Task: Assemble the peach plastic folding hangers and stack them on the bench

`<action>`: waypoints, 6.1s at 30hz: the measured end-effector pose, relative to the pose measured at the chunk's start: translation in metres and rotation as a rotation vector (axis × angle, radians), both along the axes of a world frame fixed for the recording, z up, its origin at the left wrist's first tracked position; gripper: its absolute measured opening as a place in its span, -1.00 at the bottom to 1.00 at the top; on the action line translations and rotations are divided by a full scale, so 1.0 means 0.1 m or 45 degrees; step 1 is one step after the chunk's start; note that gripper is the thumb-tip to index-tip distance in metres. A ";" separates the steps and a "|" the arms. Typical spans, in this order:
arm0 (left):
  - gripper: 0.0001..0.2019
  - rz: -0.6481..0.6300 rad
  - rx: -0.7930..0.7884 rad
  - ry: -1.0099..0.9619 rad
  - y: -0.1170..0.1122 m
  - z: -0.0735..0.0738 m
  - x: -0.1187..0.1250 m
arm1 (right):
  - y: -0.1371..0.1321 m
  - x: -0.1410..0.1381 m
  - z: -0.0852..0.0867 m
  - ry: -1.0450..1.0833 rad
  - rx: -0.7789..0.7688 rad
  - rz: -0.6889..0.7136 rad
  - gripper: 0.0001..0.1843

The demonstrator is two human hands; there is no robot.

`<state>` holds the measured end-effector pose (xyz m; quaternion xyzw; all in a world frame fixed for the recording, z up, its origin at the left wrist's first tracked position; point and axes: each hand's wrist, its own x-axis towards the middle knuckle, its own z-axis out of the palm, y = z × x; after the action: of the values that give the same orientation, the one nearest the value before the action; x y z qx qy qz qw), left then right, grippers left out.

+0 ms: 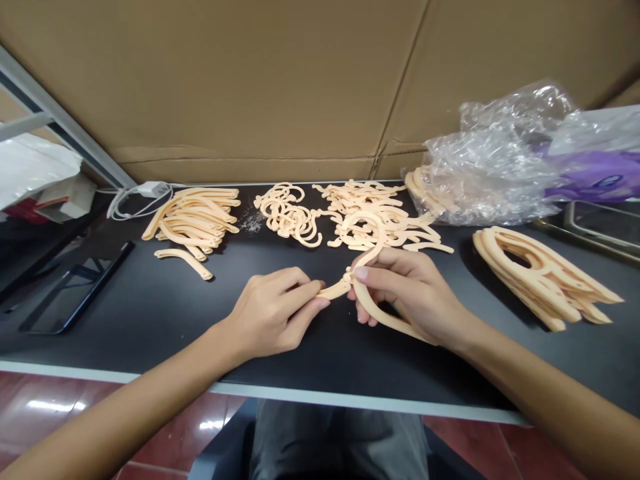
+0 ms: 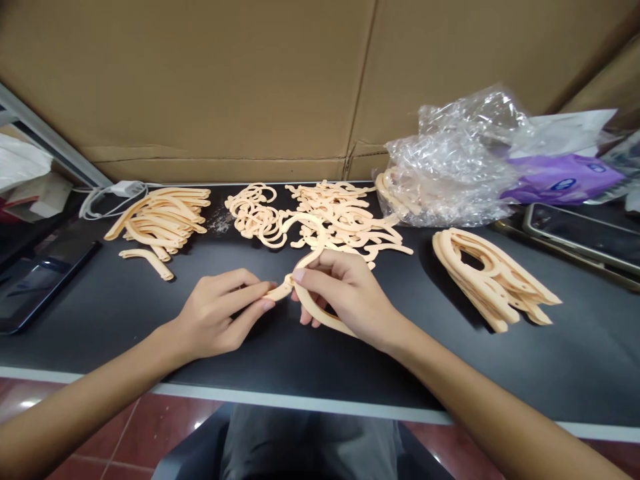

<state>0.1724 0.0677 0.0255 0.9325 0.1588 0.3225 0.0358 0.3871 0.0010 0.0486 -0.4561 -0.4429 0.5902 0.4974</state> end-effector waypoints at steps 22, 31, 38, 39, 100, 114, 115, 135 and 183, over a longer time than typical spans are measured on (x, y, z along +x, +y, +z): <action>-0.77 0.070 -0.025 0.159 -0.06 0.00 0.03 | 0.01 -0.04 0.06 -0.210 -0.208 0.168 -0.65; -0.78 -0.078 0.040 0.192 -0.03 0.01 0.02 | -0.01 -0.01 0.05 -0.271 -0.202 0.204 -0.72; -0.77 -0.114 -0.030 0.186 -0.03 0.01 0.02 | 0.02 0.03 0.05 -0.255 -0.289 0.290 -0.70; -0.77 -0.125 -0.050 0.179 -0.03 0.01 0.02 | 0.03 0.03 0.05 -0.258 -0.292 0.293 -0.70; -0.95 -0.057 0.270 -0.041 -0.03 0.02 0.00 | -0.08 0.03 -0.01 -0.979 0.523 0.155 -0.85; -0.82 0.163 0.152 0.101 0.01 -0.03 -0.02 | -0.03 0.04 -0.04 -1.398 0.526 0.214 -0.92; -0.82 0.193 0.160 0.119 0.00 -0.02 -0.03 | -0.02 0.04 -0.05 -1.404 0.553 0.207 -0.92; -0.69 0.451 0.077 0.299 -0.18 0.01 -0.04 | -0.04 -0.04 -0.15 -1.586 0.760 0.092 -0.80; -0.51 0.837 -0.113 0.550 -0.53 -0.15 -1.16 | -1.05 0.56 -0.76 -2.183 0.483 -0.388 -0.29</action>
<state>0.0563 0.0151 0.0106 0.8759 0.4664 0.1062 -0.0632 0.4432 -0.1037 -0.0270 -0.7049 -0.6875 -0.1097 0.1353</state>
